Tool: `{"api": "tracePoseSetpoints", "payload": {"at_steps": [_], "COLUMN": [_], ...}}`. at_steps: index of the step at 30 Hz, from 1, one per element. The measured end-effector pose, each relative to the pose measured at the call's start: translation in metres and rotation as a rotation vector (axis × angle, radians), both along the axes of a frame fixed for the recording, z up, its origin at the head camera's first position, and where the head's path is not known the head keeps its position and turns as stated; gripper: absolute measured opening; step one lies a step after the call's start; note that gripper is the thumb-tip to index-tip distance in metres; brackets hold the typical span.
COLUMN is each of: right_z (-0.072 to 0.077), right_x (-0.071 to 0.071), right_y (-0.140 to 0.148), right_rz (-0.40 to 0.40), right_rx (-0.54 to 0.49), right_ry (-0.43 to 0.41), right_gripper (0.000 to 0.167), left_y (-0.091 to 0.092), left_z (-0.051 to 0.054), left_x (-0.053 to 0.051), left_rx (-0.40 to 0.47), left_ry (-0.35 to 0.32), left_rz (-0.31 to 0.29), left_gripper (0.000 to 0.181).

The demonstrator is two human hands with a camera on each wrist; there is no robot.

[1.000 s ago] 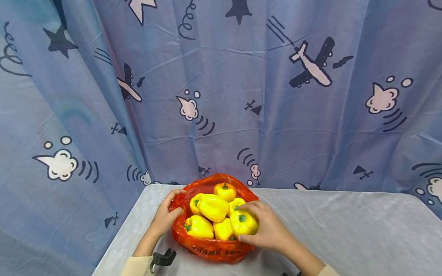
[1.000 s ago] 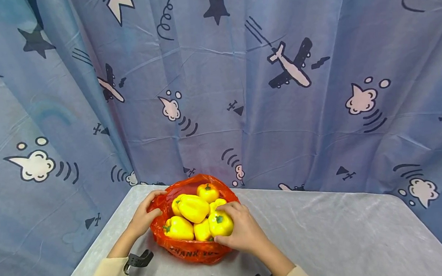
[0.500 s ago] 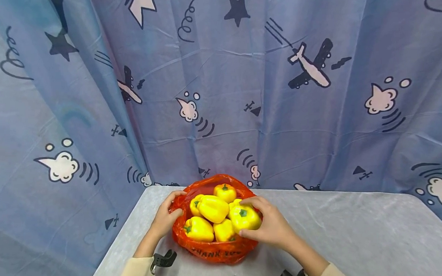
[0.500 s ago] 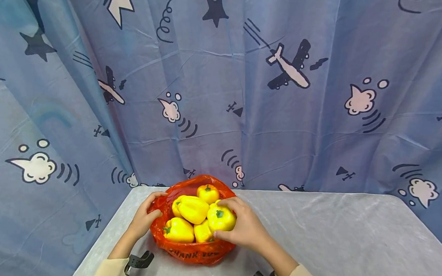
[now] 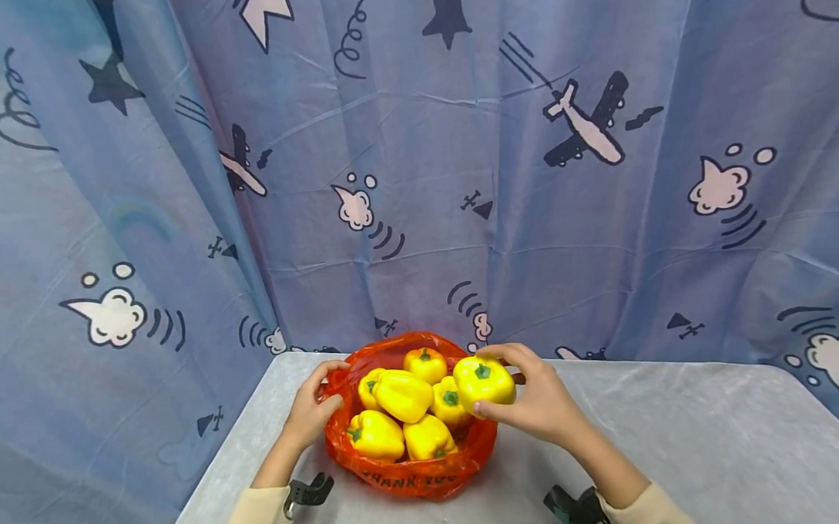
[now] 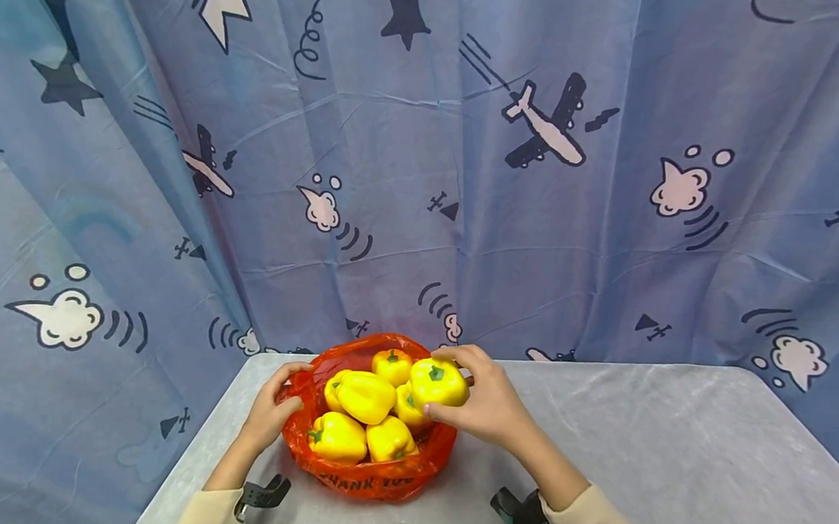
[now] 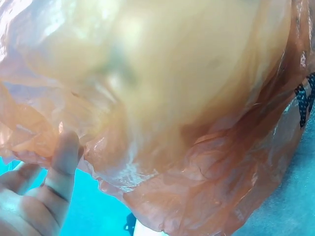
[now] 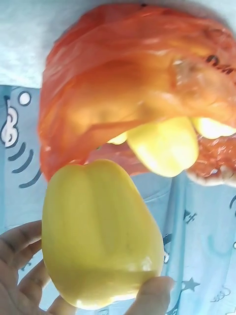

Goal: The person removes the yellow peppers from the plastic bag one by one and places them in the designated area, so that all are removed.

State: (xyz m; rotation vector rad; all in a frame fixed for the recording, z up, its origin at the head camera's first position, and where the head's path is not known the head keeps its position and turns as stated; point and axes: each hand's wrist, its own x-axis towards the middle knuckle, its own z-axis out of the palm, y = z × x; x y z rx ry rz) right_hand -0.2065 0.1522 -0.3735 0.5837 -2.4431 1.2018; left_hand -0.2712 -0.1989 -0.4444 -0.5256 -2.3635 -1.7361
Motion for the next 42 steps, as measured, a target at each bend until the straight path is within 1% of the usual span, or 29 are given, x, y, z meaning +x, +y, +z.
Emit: {"api": "tracePoseSetpoints", "payload": {"at_steps": [3,5,12,15,19,22,31,34,36,39,42], "right_z": [0.005,0.007,0.009,0.007,0.001,-0.005,-0.026,-0.034,-0.040,-0.047,-0.052], "right_x": [-0.002,-0.004,-0.008,-0.011,-0.017,-0.021,-0.030,-0.034,-0.036,-0.039,-0.041], "right_y": [0.007,0.013,0.028,0.034,0.041,0.045,0.057,0.062,0.064,0.068,0.070], "right_rz": [-0.021,-0.038,-0.104,-0.136,-0.173,-0.194,-0.255,-0.275,-0.290,-0.307,-0.314], "right_rx": [0.004,0.007,0.009,0.010,0.004,-0.002,-0.001,-0.009,-0.005,0.004,-0.001], "right_ry": [0.013,0.022,0.007,-0.008,-0.045,-0.068,-0.118,-0.139,-0.151,-0.163,-0.177], "right_gripper": [0.060,0.059,0.059,0.059,0.060,0.060,0.062,0.063,0.064,0.064,0.065], "left_y": [0.000,0.000,0.006,0.006,0.005,0.005,0.007,0.007,0.006,0.003,0.000], "left_z": [0.001,0.004,0.030,0.032,0.031,0.032,0.036,0.034,0.031,0.020,0.009], "left_x": [0.000,0.002,0.020,0.022,0.020,0.020,0.025,0.024,0.023,0.015,0.006], "left_rx": [-0.004,-0.009,-0.029,-0.011,-0.005,-0.018,-0.024,-0.017,-0.003,0.016,0.007], "left_ry": [-0.006,-0.012,-0.028,-0.031,-0.033,-0.034,-0.008,-0.011,-0.018,-0.029,-0.024], "left_rz": [0.008,0.005,-0.009,-0.013,-0.023,-0.019,-0.012,-0.016,-0.022,-0.025,-0.013], "left_gripper": [0.044,0.044,0.043,0.043,0.043,0.043,0.040,0.041,0.041,0.043,0.044]}}
